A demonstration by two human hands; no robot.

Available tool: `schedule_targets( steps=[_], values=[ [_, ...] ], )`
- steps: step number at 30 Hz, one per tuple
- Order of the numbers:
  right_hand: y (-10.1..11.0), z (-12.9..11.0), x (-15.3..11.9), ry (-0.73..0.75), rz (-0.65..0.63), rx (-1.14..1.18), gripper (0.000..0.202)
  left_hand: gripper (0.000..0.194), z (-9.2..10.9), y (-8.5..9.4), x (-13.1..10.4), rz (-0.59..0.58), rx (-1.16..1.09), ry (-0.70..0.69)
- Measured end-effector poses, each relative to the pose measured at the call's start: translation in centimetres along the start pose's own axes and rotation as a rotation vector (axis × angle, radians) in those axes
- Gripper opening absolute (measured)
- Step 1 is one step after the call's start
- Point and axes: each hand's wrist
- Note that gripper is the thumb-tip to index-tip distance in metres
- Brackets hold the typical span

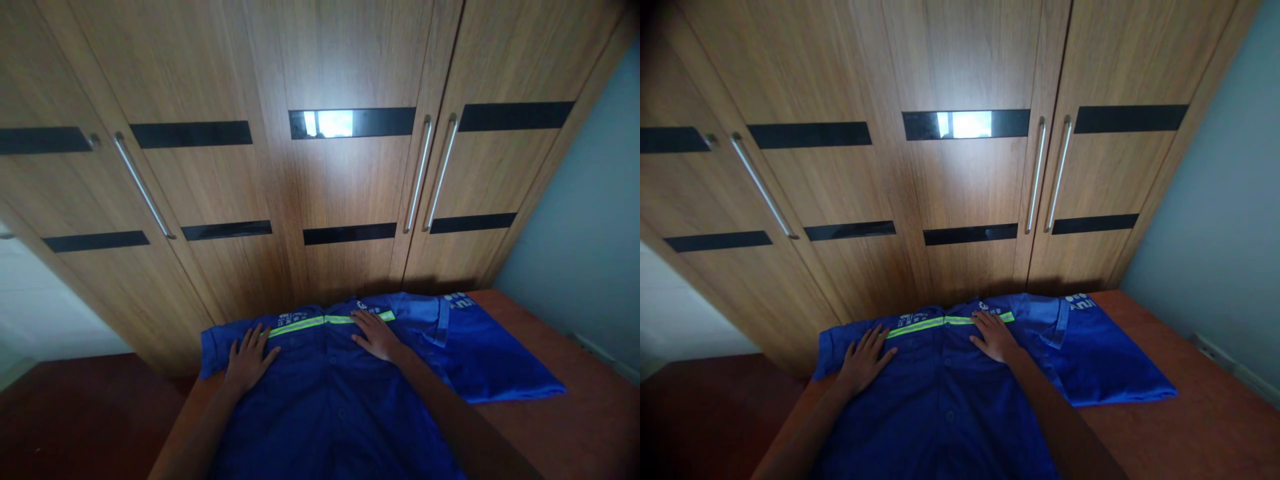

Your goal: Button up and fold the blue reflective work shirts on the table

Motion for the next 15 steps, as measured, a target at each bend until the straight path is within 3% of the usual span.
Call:
schedule_targets(
  steps=[5, 8, 11, 15],
  values=[
    [2.0, 0.3, -1.7, -0.036, 0.037, 0.029, 0.049, 0.063, -1.7, 1.7, -1.1, -0.024, 0.036, 0.05],
    [4.0, 0.8, -4.6, -0.11, 0.095, 0.036, 0.044, 0.059, -3.3, 2.9, -3.3, 0.049, 0.118, 0.15],
    [5.7, 1.4, -9.7, -0.28, 0.162, 0.128, 0.04, 0.057, -5.3, 3.8, -7.0, 0.138, 0.125, 0.254],
    [6.8, 1.4, -18.8, -0.565, 0.155, 0.262, 0.036, 0.043, -7.5, 4.2, -12.6, -0.057, -0.255, 0.339]
  ],
)
Point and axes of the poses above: each hand's wrist, its own x-axis towards the middle knuckle, its own y-axis out of the back of the hand, z = x × y, and after that the axes turned 2 degrees about y, right-handed
